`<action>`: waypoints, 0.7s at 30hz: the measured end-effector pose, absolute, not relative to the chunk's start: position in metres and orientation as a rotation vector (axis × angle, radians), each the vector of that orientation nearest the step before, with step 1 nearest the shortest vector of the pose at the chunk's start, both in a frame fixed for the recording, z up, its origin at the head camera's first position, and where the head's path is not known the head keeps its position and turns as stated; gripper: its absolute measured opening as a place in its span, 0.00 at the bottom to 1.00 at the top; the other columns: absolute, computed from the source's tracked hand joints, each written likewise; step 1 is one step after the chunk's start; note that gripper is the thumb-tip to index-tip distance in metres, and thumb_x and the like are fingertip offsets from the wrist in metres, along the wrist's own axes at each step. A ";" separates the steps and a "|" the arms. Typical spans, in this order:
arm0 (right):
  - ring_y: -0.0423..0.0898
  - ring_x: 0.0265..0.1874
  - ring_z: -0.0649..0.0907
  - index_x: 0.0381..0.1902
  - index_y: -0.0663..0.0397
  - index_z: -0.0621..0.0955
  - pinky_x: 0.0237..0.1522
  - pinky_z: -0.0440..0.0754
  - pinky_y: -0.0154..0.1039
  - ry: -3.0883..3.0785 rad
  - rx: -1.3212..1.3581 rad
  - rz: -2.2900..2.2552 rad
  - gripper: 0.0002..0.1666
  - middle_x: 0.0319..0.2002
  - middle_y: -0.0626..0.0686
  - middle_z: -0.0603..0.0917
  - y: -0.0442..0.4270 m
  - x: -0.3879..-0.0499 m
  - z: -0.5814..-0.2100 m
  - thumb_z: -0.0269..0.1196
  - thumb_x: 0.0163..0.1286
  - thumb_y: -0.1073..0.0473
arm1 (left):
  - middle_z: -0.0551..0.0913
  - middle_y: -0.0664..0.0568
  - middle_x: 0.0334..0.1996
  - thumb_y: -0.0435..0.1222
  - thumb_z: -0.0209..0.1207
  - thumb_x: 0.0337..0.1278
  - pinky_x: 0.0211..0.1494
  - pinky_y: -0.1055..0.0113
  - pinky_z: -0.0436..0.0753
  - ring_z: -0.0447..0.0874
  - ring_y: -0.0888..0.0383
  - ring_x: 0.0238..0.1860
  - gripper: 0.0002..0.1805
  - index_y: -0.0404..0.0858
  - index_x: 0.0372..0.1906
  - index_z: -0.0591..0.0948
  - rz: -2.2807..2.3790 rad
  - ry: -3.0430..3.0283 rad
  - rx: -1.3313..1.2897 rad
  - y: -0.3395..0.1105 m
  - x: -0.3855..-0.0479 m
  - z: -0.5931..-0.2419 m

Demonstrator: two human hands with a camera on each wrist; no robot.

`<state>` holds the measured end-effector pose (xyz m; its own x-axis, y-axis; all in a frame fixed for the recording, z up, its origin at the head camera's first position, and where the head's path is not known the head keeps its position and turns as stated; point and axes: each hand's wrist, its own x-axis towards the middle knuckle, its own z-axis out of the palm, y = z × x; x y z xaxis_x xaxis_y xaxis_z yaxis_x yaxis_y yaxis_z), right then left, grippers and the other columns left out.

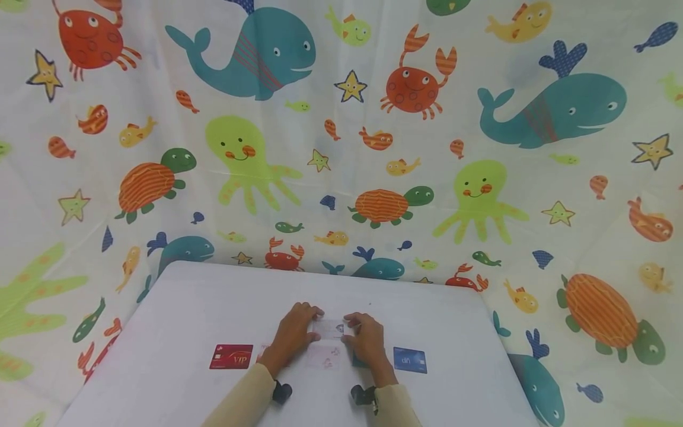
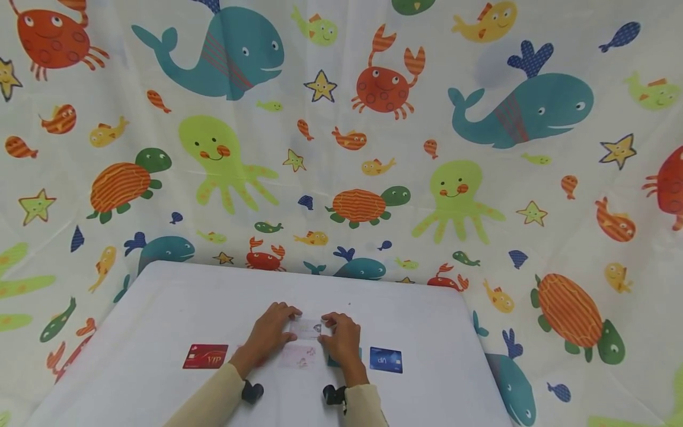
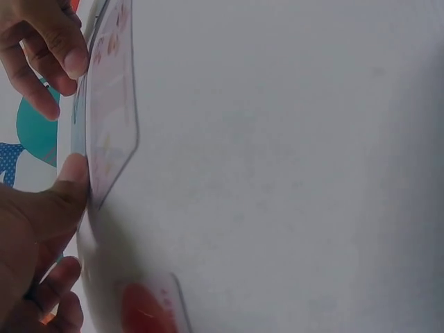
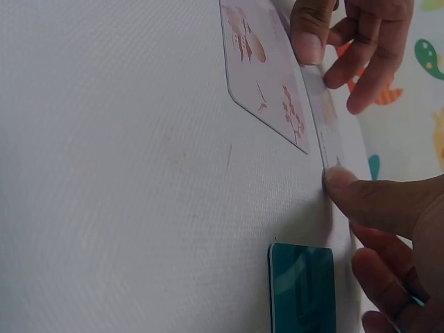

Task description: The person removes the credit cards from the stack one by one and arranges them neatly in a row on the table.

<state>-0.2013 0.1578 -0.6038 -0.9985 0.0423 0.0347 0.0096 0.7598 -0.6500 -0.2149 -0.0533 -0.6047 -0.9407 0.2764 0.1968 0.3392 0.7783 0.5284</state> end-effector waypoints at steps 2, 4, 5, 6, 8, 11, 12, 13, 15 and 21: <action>0.44 0.40 0.80 0.55 0.45 0.87 0.51 0.84 0.48 -2.903 -0.051 1.078 0.23 0.44 0.48 0.88 0.158 -0.201 -0.603 0.78 0.62 0.63 | 0.86 0.53 0.52 0.40 0.80 0.54 0.70 0.51 0.84 0.80 0.54 0.55 0.27 0.49 0.60 0.85 -0.895 -2.869 -0.497 -0.054 -0.216 -0.606; 0.45 0.40 0.80 0.55 0.45 0.87 0.51 0.84 0.48 -2.899 -0.059 1.088 0.23 0.44 0.48 0.88 0.157 -0.200 -0.601 0.78 0.62 0.64 | 0.85 0.54 0.52 0.40 0.80 0.54 0.70 0.51 0.84 0.79 0.55 0.55 0.27 0.50 0.60 0.85 -0.900 -2.880 -0.494 -0.054 -0.218 -0.608; 0.45 0.40 0.80 0.55 0.45 0.87 0.51 0.84 0.49 -2.898 -0.068 1.094 0.24 0.44 0.48 0.88 0.157 -0.200 -0.601 0.78 0.62 0.64 | 0.85 0.54 0.51 0.40 0.80 0.54 0.70 0.51 0.84 0.79 0.55 0.55 0.27 0.50 0.60 0.85 -0.902 -2.879 -0.499 -0.054 -0.219 -0.609; 0.45 0.40 0.80 0.55 0.44 0.87 0.52 0.85 0.48 -2.900 -0.077 1.095 0.24 0.44 0.48 0.88 0.156 -0.200 -0.601 0.78 0.62 0.63 | 0.84 0.54 0.51 0.40 0.80 0.54 0.69 0.51 0.84 0.78 0.55 0.54 0.27 0.50 0.60 0.84 -0.902 -2.880 -0.502 -0.054 -0.220 -0.610; 0.45 0.40 0.81 0.56 0.43 0.87 0.53 0.86 0.49 -2.897 -0.089 1.100 0.25 0.45 0.47 0.88 0.155 -0.199 -0.600 0.78 0.62 0.63 | 0.83 0.54 0.50 0.39 0.80 0.53 0.69 0.52 0.85 0.77 0.56 0.52 0.27 0.50 0.59 0.84 -0.903 -2.877 -0.506 -0.055 -0.221 -0.610; 0.44 0.41 0.81 0.58 0.43 0.86 0.53 0.87 0.48 -2.894 -0.083 1.096 0.26 0.46 0.47 0.89 0.154 -0.199 -0.600 0.78 0.63 0.63 | 0.82 0.52 0.48 0.37 0.80 0.52 0.67 0.53 0.86 0.75 0.56 0.50 0.27 0.48 0.58 0.85 -0.900 -2.849 -0.521 -0.055 -0.221 -0.609; 0.44 0.40 0.81 0.59 0.42 0.86 0.53 0.87 0.48 -2.893 -0.077 1.091 0.27 0.47 0.47 0.89 0.153 -0.199 -0.600 0.78 0.63 0.63 | 0.81 0.52 0.47 0.37 0.80 0.52 0.67 0.54 0.86 0.75 0.56 0.50 0.27 0.48 0.58 0.85 -0.899 -2.844 -0.522 -0.055 -0.221 -0.609; 0.44 0.40 0.82 0.59 0.43 0.86 0.52 0.88 0.47 -2.889 -0.066 1.090 0.27 0.47 0.47 0.89 0.153 -0.199 -0.599 0.78 0.63 0.63 | 0.81 0.52 0.47 0.37 0.81 0.52 0.66 0.54 0.86 0.75 0.56 0.49 0.26 0.47 0.57 0.85 -0.895 -2.839 -0.521 -0.055 -0.221 -0.608; 0.44 0.40 0.81 0.58 0.43 0.87 0.50 0.87 0.46 -2.890 -0.048 1.086 0.26 0.46 0.48 0.89 0.152 -0.199 -0.599 0.77 0.63 0.64 | 0.81 0.52 0.46 0.37 0.81 0.51 0.66 0.55 0.86 0.75 0.56 0.49 0.25 0.46 0.56 0.86 -0.886 -2.834 -0.519 -0.054 -0.220 -0.608; 0.42 0.38 0.81 0.57 0.42 0.87 0.49 0.87 0.43 -2.888 -0.063 1.094 0.25 0.45 0.47 0.90 0.148 -0.199 -0.600 0.77 0.63 0.65 | 0.79 0.54 0.45 0.38 0.81 0.51 0.66 0.56 0.86 0.74 0.57 0.49 0.24 0.48 0.55 0.87 -0.885 -2.859 -0.491 -0.053 -0.220 -0.610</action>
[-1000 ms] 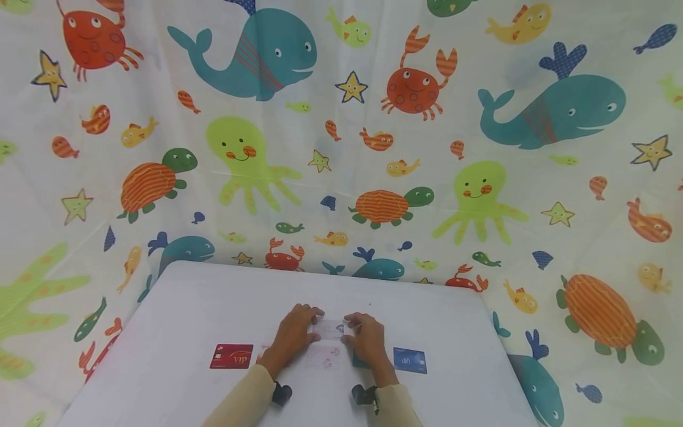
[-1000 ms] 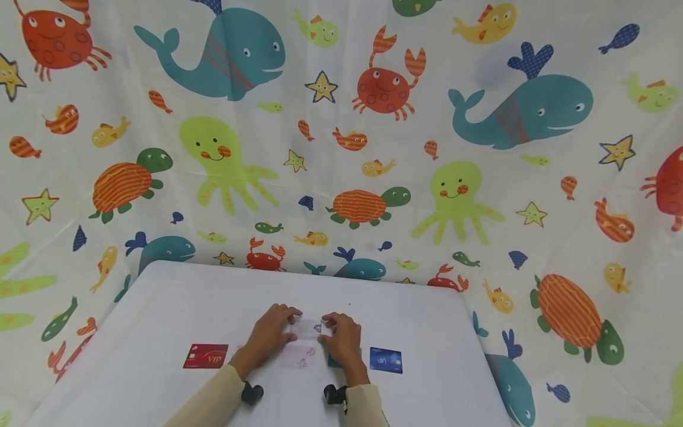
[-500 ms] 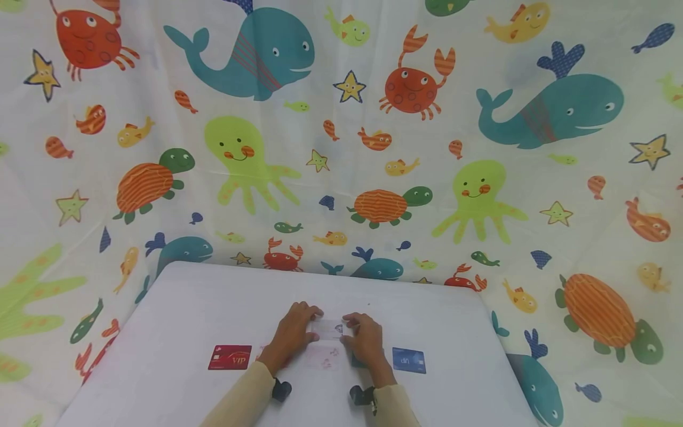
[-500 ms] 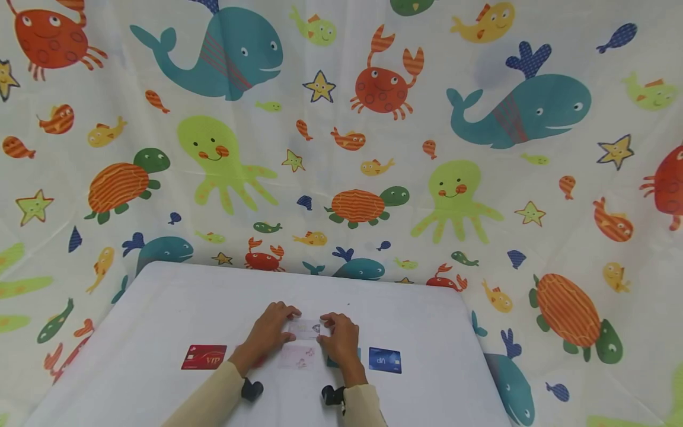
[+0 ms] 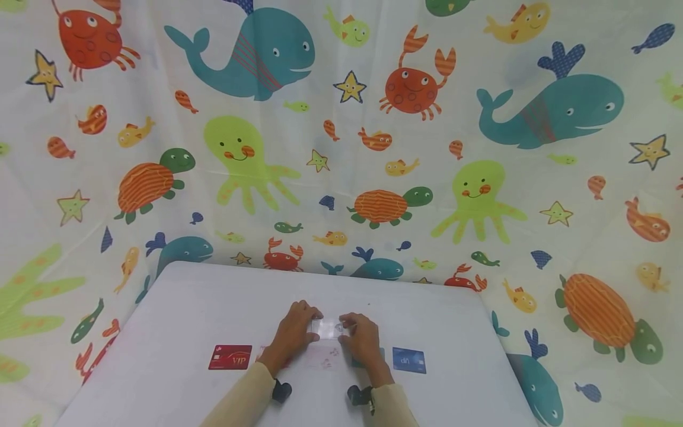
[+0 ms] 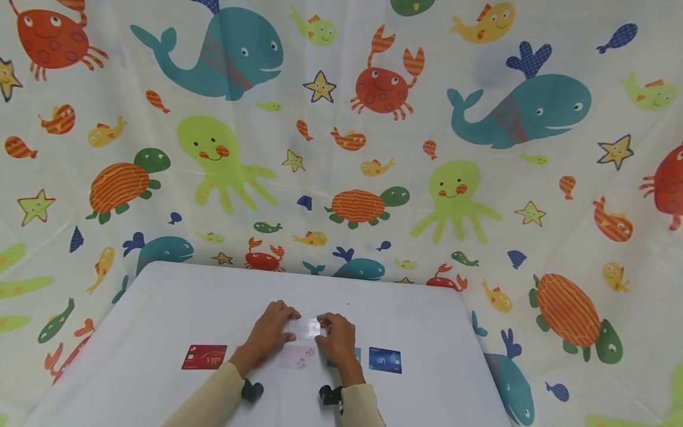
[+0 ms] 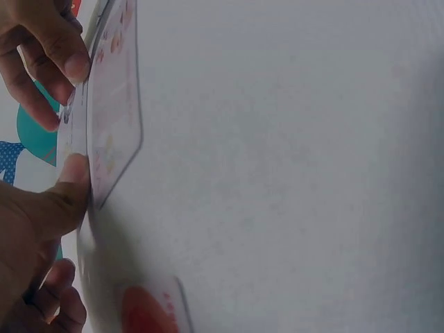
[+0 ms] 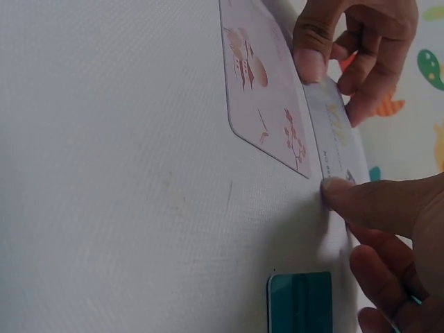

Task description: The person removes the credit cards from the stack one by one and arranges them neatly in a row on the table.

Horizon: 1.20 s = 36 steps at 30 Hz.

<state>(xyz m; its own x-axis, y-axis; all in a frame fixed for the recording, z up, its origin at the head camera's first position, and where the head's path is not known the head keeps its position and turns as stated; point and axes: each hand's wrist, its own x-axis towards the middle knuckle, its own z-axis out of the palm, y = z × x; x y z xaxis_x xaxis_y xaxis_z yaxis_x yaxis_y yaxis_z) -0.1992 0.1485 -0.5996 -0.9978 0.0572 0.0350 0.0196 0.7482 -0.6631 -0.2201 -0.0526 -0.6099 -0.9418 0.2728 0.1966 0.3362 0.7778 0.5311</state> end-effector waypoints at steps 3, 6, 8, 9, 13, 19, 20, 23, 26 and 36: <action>0.41 0.37 0.80 0.59 0.41 0.86 0.49 0.88 0.42 -2.878 -0.062 1.095 0.28 0.45 0.47 0.90 0.148 -0.199 -0.601 0.78 0.63 0.65 | 0.79 0.54 0.45 0.40 0.81 0.52 0.65 0.56 0.87 0.74 0.58 0.48 0.25 0.51 0.55 0.86 -0.864 -2.859 -0.489 -0.053 -0.220 -0.612; 0.41 0.37 0.80 0.60 0.42 0.86 0.48 0.88 0.41 -2.870 -0.046 1.096 0.28 0.45 0.47 0.90 0.148 -0.199 -0.603 0.78 0.62 0.65 | 0.80 0.55 0.44 0.42 0.80 0.53 0.64 0.56 0.87 0.74 0.59 0.47 0.25 0.53 0.56 0.85 -0.844 -2.862 -0.492 -0.054 -0.219 -0.613; 0.41 0.37 0.80 0.58 0.43 0.86 0.46 0.86 0.40 -2.869 -0.030 1.086 0.27 0.44 0.47 0.89 0.149 -0.199 -0.603 0.78 0.62 0.65 | 0.80 0.56 0.42 0.42 0.80 0.54 0.62 0.56 0.88 0.75 0.60 0.45 0.25 0.54 0.57 0.85 -0.844 -2.868 -0.491 -0.055 -0.217 -0.612; 0.42 0.37 0.79 0.58 0.44 0.87 0.45 0.85 0.39 -2.871 -0.022 1.080 0.26 0.44 0.47 0.89 0.149 -0.199 -0.603 0.78 0.62 0.65 | 0.80 0.56 0.41 0.42 0.79 0.54 0.60 0.56 0.89 0.75 0.60 0.44 0.25 0.54 0.57 0.86 -0.852 -2.871 -0.489 -0.055 -0.217 -0.612; 0.42 0.37 0.79 0.57 0.46 0.87 0.44 0.83 0.40 -2.880 -0.008 1.064 0.25 0.44 0.48 0.89 0.149 -0.200 -0.604 0.78 0.62 0.65 | 0.81 0.58 0.39 0.43 0.79 0.55 0.57 0.56 0.90 0.75 0.62 0.42 0.25 0.53 0.58 0.85 -0.890 -2.869 -0.479 -0.056 -0.214 -0.610; 0.42 0.38 0.80 0.58 0.45 0.87 0.50 0.85 0.45 -2.903 -0.049 1.083 0.27 0.44 0.46 0.89 0.148 -0.200 -0.603 0.79 0.61 0.63 | 0.82 0.58 0.40 0.43 0.79 0.55 0.58 0.59 0.89 0.76 0.64 0.42 0.26 0.52 0.60 0.84 -0.888 -2.856 -0.478 -0.057 -0.213 -0.611; 0.42 0.38 0.80 0.59 0.45 0.87 0.51 0.85 0.45 -2.905 -0.051 1.077 0.28 0.43 0.46 0.88 0.148 -0.200 -0.602 0.79 0.61 0.63 | 0.82 0.58 0.40 0.43 0.79 0.55 0.58 0.60 0.89 0.75 0.64 0.42 0.27 0.52 0.60 0.84 -0.888 -2.853 -0.479 -0.057 -0.214 -0.611; 0.42 0.38 0.79 0.59 0.44 0.86 0.51 0.84 0.45 -2.905 -0.048 1.068 0.28 0.43 0.45 0.88 0.149 -0.200 -0.600 0.79 0.61 0.63 | 0.82 0.59 0.40 0.42 0.81 0.53 0.58 0.60 0.89 0.75 0.64 0.43 0.29 0.52 0.60 0.84 -0.888 -2.843 -0.488 -0.056 -0.214 -0.610; 0.41 0.38 0.79 0.60 0.44 0.86 0.49 0.83 0.44 -2.903 -0.047 1.073 0.29 0.44 0.45 0.88 0.150 -0.201 -0.598 0.79 0.60 0.63 | 0.81 0.59 0.39 0.41 0.81 0.51 0.60 0.58 0.89 0.77 0.62 0.44 0.30 0.50 0.60 0.83 -0.890 -2.826 -0.498 -0.056 -0.213 -0.607; 0.42 0.40 0.80 0.62 0.44 0.85 0.46 0.83 0.39 -2.888 -0.012 1.120 0.31 0.46 0.47 0.88 0.154 -0.199 -0.592 0.80 0.60 0.63 | 0.83 0.56 0.42 0.39 0.80 0.53 0.63 0.56 0.88 0.78 0.60 0.46 0.29 0.47 0.60 0.83 -0.925 -2.784 -0.478 -0.053 -0.210 -0.602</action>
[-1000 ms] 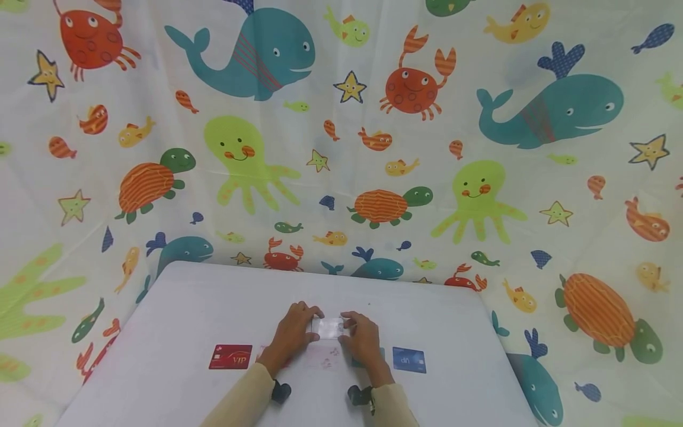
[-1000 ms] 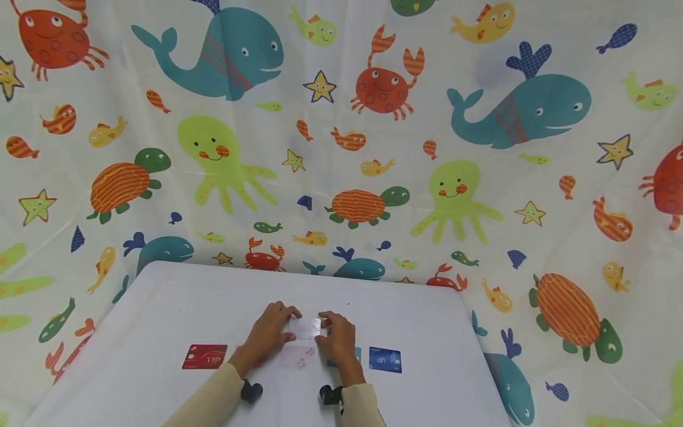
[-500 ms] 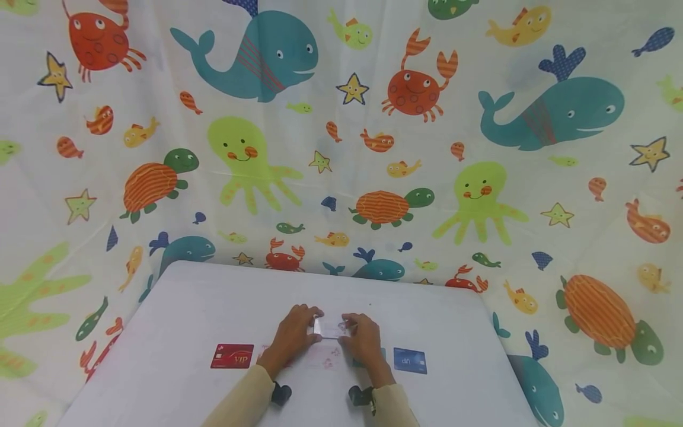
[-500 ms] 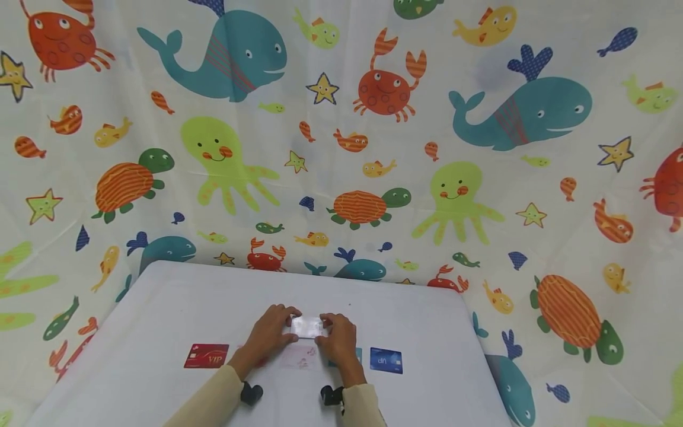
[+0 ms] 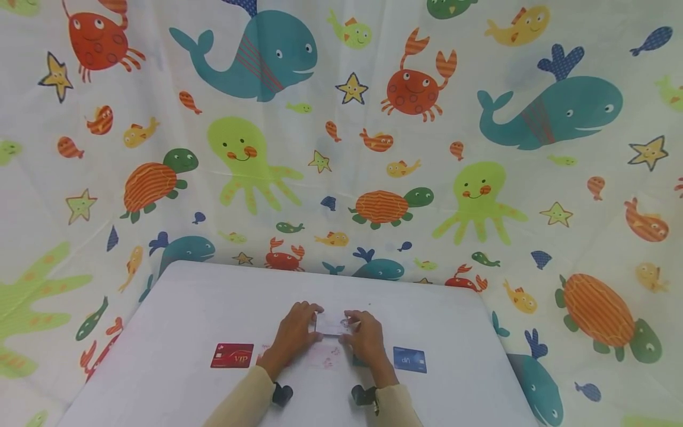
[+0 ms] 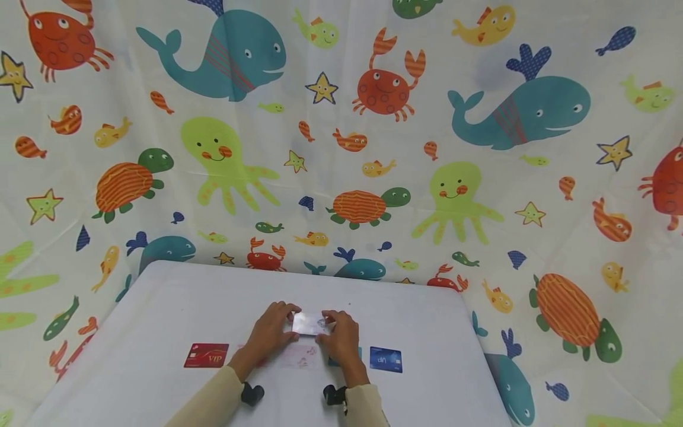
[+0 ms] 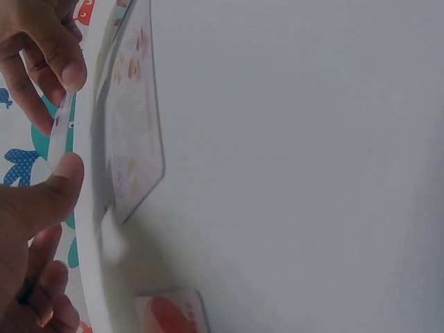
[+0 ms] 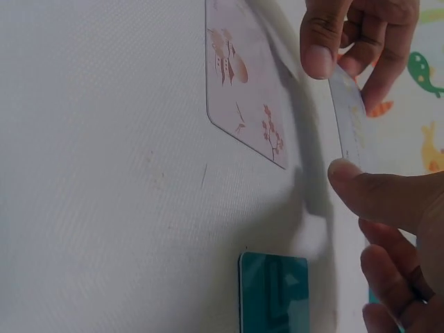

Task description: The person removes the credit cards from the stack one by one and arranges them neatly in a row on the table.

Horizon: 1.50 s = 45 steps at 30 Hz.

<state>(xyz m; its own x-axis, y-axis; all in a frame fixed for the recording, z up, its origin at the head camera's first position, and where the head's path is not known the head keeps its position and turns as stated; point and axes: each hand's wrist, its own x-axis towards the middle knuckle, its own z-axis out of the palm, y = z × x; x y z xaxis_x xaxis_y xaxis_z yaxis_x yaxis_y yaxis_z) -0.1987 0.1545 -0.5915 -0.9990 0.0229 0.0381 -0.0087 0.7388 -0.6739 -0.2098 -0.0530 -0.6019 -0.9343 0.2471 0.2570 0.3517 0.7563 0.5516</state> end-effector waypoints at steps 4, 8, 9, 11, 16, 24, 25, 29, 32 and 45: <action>0.42 0.40 0.80 0.62 0.43 0.85 0.46 0.83 0.38 -2.890 -0.030 1.142 0.31 0.47 0.46 0.89 0.157 -0.197 -0.591 0.79 0.61 0.63 | 0.83 0.57 0.42 0.39 0.80 0.53 0.63 0.57 0.88 0.78 0.60 0.47 0.29 0.48 0.60 0.83 -0.937 -2.775 -0.473 -0.051 -0.208 -0.600; 0.42 0.41 0.80 0.62 0.44 0.85 0.46 0.83 0.37 -2.881 -0.021 1.142 0.31 0.47 0.46 0.88 0.161 -0.197 -0.590 0.80 0.61 0.63 | 0.82 0.58 0.42 0.39 0.80 0.53 0.61 0.58 0.88 0.77 0.61 0.46 0.29 0.48 0.61 0.83 -0.938 -2.763 -0.474 -0.048 -0.207 -0.598; 0.42 0.41 0.80 0.62 0.43 0.85 0.46 0.83 0.37 -2.882 -0.021 1.136 0.31 0.47 0.46 0.88 0.161 -0.197 -0.590 0.80 0.61 0.63 | 0.82 0.58 0.42 0.39 0.80 0.53 0.61 0.58 0.88 0.77 0.61 0.46 0.29 0.48 0.61 0.83 -0.936 -2.758 -0.478 -0.048 -0.207 -0.598; 0.41 0.40 0.80 0.62 0.43 0.86 0.45 0.83 0.36 -2.875 -0.015 1.128 0.31 0.47 0.46 0.88 0.163 -0.197 -0.589 0.80 0.60 0.63 | 0.82 0.58 0.42 0.39 0.80 0.53 0.60 0.58 0.89 0.77 0.61 0.46 0.29 0.47 0.61 0.83 -0.924 -2.745 -0.491 -0.047 -0.207 -0.599; 0.42 0.40 0.79 0.62 0.46 0.86 0.41 0.80 0.33 -2.862 -0.017 1.143 0.31 0.46 0.47 0.88 0.167 -0.196 -0.589 0.79 0.60 0.64 | 0.83 0.57 0.42 0.38 0.80 0.52 0.60 0.58 0.89 0.77 0.60 0.46 0.29 0.45 0.61 0.83 -0.911 -2.718 -0.506 -0.044 -0.208 -0.601; 0.43 0.39 0.79 0.62 0.47 0.86 0.39 0.79 0.32 -2.846 -0.030 1.149 0.32 0.46 0.49 0.89 0.171 -0.194 -0.588 0.80 0.59 0.65 | 0.84 0.57 0.43 0.37 0.79 0.54 0.63 0.57 0.88 0.79 0.58 0.48 0.28 0.46 0.60 0.84 -0.916 -2.739 -0.499 -0.039 -0.208 -0.593; 0.43 0.40 0.79 0.62 0.46 0.86 0.40 0.79 0.32 -2.844 -0.038 1.148 0.32 0.46 0.49 0.89 0.172 -0.194 -0.588 0.80 0.59 0.65 | 0.85 0.57 0.44 0.37 0.79 0.54 0.63 0.57 0.88 0.79 0.58 0.48 0.28 0.46 0.60 0.84 -0.911 -2.740 -0.501 -0.039 -0.208 -0.593; 0.43 0.39 0.79 0.61 0.45 0.86 0.41 0.80 0.32 -2.835 -0.058 1.136 0.32 0.46 0.49 0.89 0.173 -0.194 -0.590 0.80 0.59 0.65 | 0.85 0.57 0.43 0.36 0.79 0.54 0.62 0.58 0.88 0.79 0.58 0.48 0.27 0.46 0.60 0.84 -0.899 -2.746 -0.504 -0.036 -0.208 -0.591; 0.42 0.39 0.79 0.61 0.45 0.86 0.40 0.80 0.32 -2.830 -0.062 1.119 0.32 0.46 0.48 0.89 0.175 -0.193 -0.591 0.80 0.59 0.65 | 0.85 0.57 0.43 0.35 0.79 0.54 0.62 0.58 0.88 0.79 0.58 0.48 0.27 0.45 0.60 0.85 -0.899 -2.748 -0.504 -0.034 -0.208 -0.590; 0.43 0.39 0.80 0.61 0.47 0.86 0.39 0.81 0.30 -2.811 -0.060 1.120 0.31 0.46 0.50 0.89 0.188 -0.188 -0.584 0.79 0.60 0.66 | 0.86 0.55 0.45 0.34 0.78 0.55 0.65 0.57 0.87 0.82 0.56 0.51 0.26 0.45 0.60 0.85 -0.957 -2.714 -0.527 -0.025 -0.203 -0.584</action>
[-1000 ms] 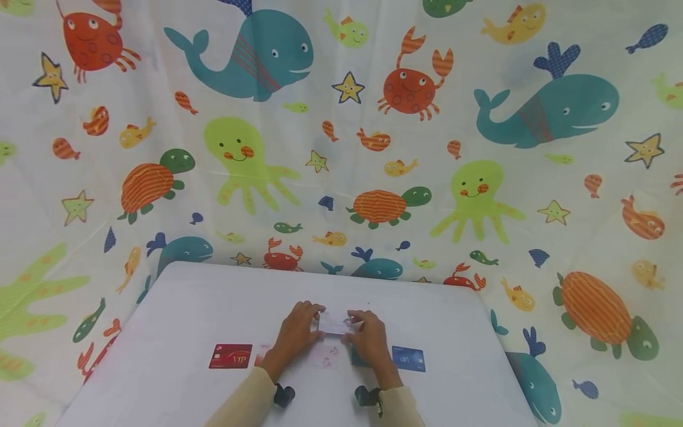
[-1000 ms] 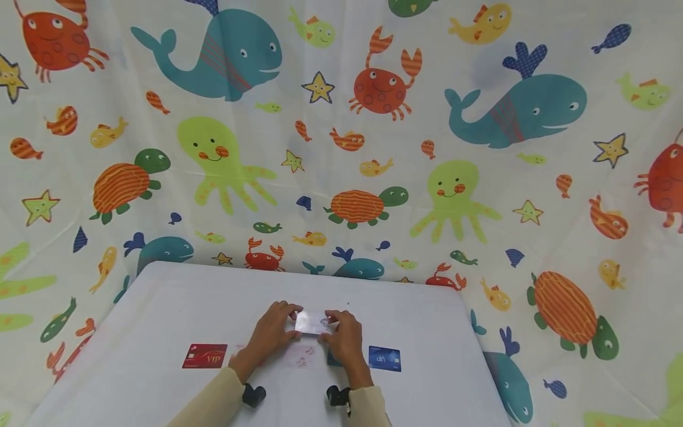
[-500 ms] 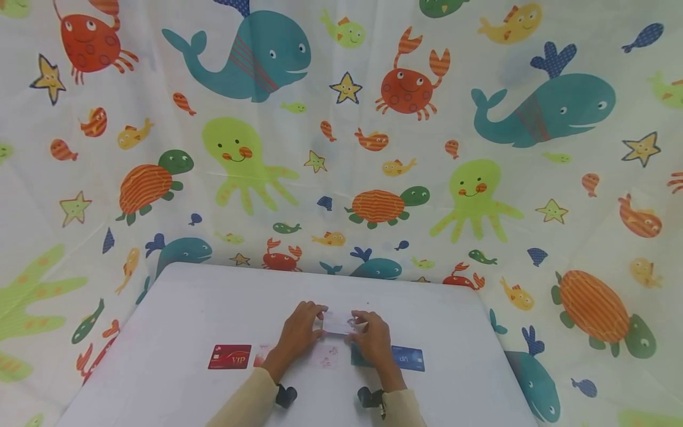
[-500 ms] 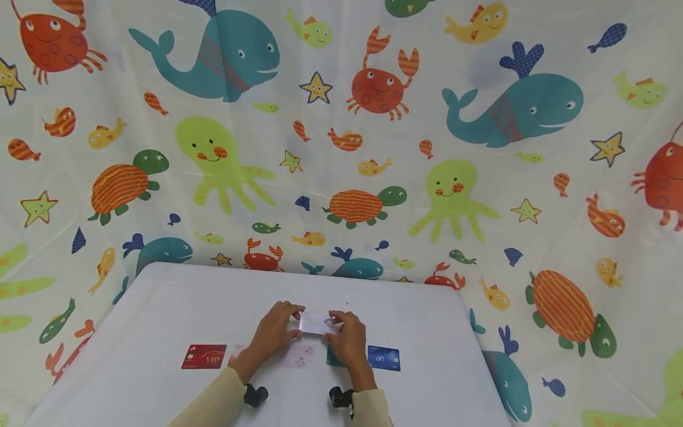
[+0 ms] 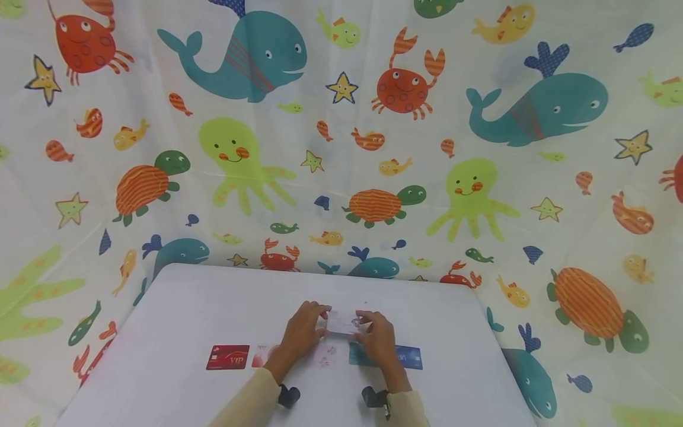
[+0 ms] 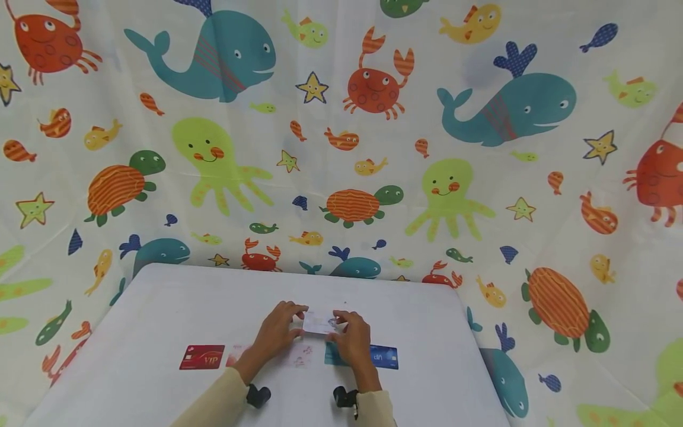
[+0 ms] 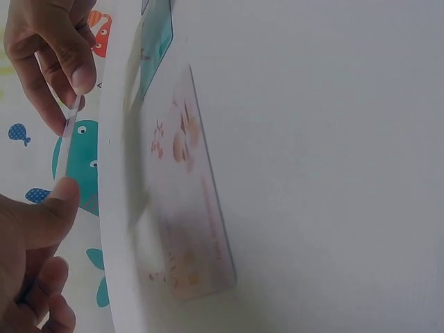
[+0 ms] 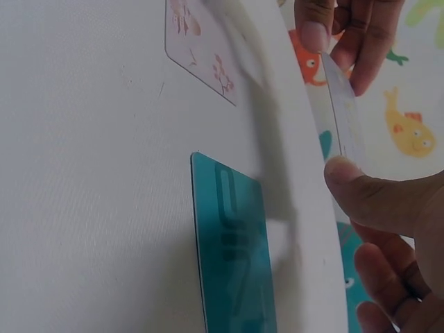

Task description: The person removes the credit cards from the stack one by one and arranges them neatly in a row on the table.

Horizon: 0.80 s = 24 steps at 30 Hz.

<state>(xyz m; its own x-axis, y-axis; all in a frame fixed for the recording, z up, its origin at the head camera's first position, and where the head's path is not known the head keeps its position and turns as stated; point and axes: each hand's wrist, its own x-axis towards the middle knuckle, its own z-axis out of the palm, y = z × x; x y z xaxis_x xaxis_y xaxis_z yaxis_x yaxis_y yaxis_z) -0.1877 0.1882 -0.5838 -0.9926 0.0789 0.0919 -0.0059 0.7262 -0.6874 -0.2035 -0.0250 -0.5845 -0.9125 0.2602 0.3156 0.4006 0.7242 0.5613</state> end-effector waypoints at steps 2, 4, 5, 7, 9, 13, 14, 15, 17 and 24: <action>0.42 0.39 0.80 0.61 0.46 0.86 0.40 0.81 0.30 -2.812 -0.065 1.115 0.31 0.46 0.50 0.89 0.189 -0.187 -0.584 0.79 0.60 0.65 | 0.86 0.55 0.46 0.34 0.78 0.55 0.65 0.57 0.87 0.82 0.56 0.51 0.26 0.46 0.60 0.85 -0.960 -2.716 -0.524 -0.024 -0.203 -0.584; 0.42 0.39 0.80 0.61 0.45 0.86 0.40 0.82 0.29 -2.812 -0.075 1.111 0.31 0.47 0.49 0.89 0.190 -0.187 -0.583 0.79 0.60 0.65 | 0.86 0.55 0.46 0.34 0.78 0.55 0.65 0.56 0.87 0.82 0.56 0.52 0.26 0.46 0.60 0.85 -0.971 -2.716 -0.529 -0.023 -0.203 -0.583; 0.42 0.39 0.80 0.62 0.45 0.86 0.41 0.82 0.29 -2.812 -0.081 1.114 0.31 0.47 0.49 0.89 0.191 -0.187 -0.583 0.79 0.60 0.65 | 0.86 0.54 0.46 0.34 0.78 0.56 0.65 0.56 0.87 0.82 0.56 0.52 0.26 0.46 0.60 0.85 -0.973 -2.717 -0.532 -0.023 -0.203 -0.582; 0.41 0.39 0.80 0.62 0.45 0.86 0.41 0.82 0.29 -2.810 -0.083 1.118 0.31 0.47 0.49 0.89 0.192 -0.187 -0.583 0.79 0.61 0.65 | 0.86 0.55 0.46 0.34 0.78 0.55 0.65 0.56 0.87 0.82 0.56 0.52 0.26 0.46 0.60 0.85 -0.978 -2.719 -0.533 -0.022 -0.202 -0.582; 0.42 0.39 0.80 0.62 0.44 0.86 0.41 0.82 0.30 -2.809 -0.088 1.126 0.31 0.47 0.48 0.89 0.194 -0.186 -0.581 0.79 0.61 0.65 | 0.86 0.55 0.46 0.34 0.78 0.55 0.64 0.56 0.87 0.82 0.56 0.51 0.26 0.46 0.60 0.85 -0.970 -2.723 -0.535 -0.021 -0.202 -0.582; 0.42 0.39 0.80 0.62 0.42 0.86 0.41 0.83 0.30 -2.802 -0.109 1.146 0.31 0.47 0.47 0.89 0.197 -0.184 -0.580 0.79 0.61 0.65 | 0.86 0.56 0.44 0.34 0.78 0.54 0.63 0.57 0.88 0.81 0.57 0.50 0.26 0.47 0.59 0.85 -0.971 -2.729 -0.526 -0.017 -0.202 -0.583; 0.42 0.39 0.80 0.62 0.43 0.86 0.41 0.83 0.30 -2.800 -0.104 1.144 0.31 0.47 0.48 0.88 0.198 -0.184 -0.580 0.79 0.61 0.65 | 0.86 0.56 0.44 0.34 0.78 0.54 0.62 0.57 0.88 0.81 0.57 0.49 0.26 0.47 0.59 0.85 -0.970 -2.729 -0.528 -0.017 -0.202 -0.583; 0.42 0.39 0.80 0.62 0.42 0.86 0.41 0.83 0.30 -2.798 -0.112 1.148 0.31 0.47 0.48 0.89 0.199 -0.183 -0.580 0.79 0.61 0.65 | 0.86 0.56 0.44 0.34 0.78 0.54 0.62 0.57 0.88 0.81 0.57 0.49 0.26 0.47 0.59 0.85 -0.979 -2.727 -0.527 -0.016 -0.202 -0.583; 0.42 0.39 0.80 0.62 0.42 0.86 0.41 0.83 0.29 -2.797 -0.118 1.147 0.31 0.48 0.47 0.89 0.200 -0.182 -0.580 0.79 0.62 0.65 | 0.86 0.56 0.44 0.33 0.78 0.54 0.63 0.56 0.88 0.81 0.57 0.49 0.26 0.46 0.59 0.85 -0.987 -2.717 -0.535 -0.014 -0.202 -0.583; 0.42 0.39 0.80 0.63 0.44 0.86 0.42 0.82 0.30 -2.805 -0.141 1.161 0.30 0.49 0.48 0.89 0.207 -0.179 -0.578 0.78 0.63 0.64 | 0.86 0.55 0.44 0.33 0.78 0.55 0.63 0.55 0.88 0.82 0.56 0.49 0.26 0.45 0.59 0.85 -1.008 -2.688 -0.568 -0.008 -0.201 -0.583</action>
